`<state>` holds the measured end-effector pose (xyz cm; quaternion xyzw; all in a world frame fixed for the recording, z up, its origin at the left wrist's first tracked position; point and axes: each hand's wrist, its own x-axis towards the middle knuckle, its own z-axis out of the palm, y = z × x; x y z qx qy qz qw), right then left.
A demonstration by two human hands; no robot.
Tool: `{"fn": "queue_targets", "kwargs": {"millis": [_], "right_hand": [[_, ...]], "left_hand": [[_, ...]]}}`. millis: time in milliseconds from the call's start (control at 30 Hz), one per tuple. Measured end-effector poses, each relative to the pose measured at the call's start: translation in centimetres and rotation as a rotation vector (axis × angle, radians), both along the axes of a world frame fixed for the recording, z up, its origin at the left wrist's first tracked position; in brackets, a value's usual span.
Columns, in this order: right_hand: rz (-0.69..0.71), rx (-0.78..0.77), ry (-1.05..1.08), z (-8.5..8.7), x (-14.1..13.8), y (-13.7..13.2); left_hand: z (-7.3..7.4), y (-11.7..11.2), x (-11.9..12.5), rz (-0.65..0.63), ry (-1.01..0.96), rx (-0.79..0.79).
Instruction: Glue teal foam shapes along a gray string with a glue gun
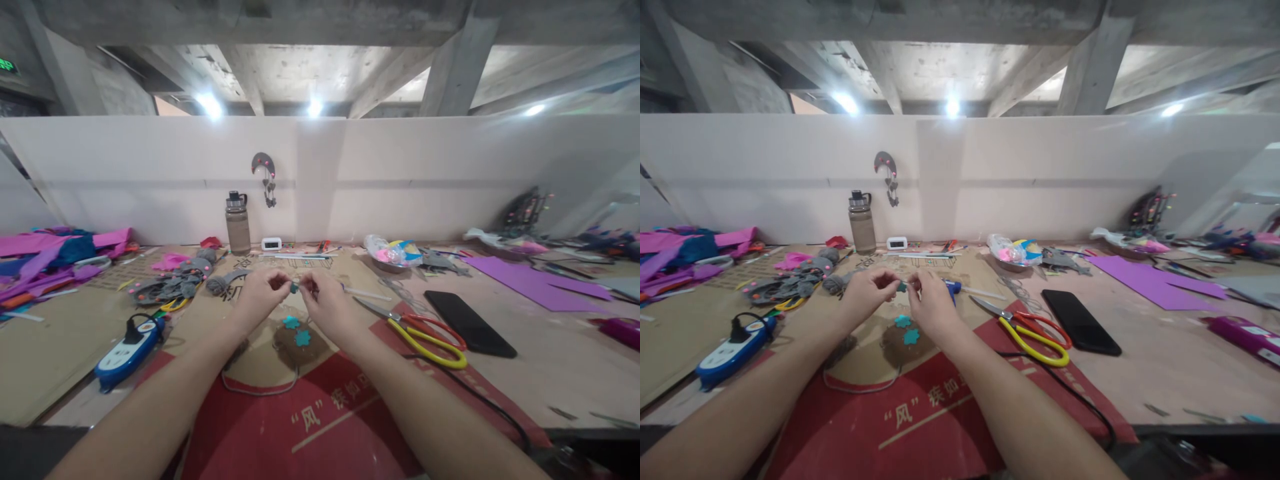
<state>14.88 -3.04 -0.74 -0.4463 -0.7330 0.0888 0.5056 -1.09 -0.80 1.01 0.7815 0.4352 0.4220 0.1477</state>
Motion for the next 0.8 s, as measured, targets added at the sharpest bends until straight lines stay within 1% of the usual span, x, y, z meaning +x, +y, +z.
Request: {"fn": "queue_targets", "kwargs": {"millis": [100,233,400,667,800], "right_hand": [[-0.004,-0.001,-0.010,0.03,-0.01,0.00],[-0.002,0.000,-0.003,0.01,-0.12,-0.05],[-0.013,-0.034,-0.012,-0.03,-0.20,-0.12],[-0.024,-0.053,-0.029,0.29,-0.17,-0.32],[-0.043,-0.078,-0.055,0.30,-0.14,-0.30]], "left_hand": [[-0.11,0.02,0.01,-0.003,-0.049,-0.061],[-0.19,-0.14,0.40,-0.026,-0.171,-0.149],[-0.23,-0.25,0.78,-0.062,-0.300,-0.196],[-0.11,-0.42,0.64,-0.027,-0.219,-0.152],[0.02,-0.72,0.79,-0.020,-0.228,-0.158]]}}
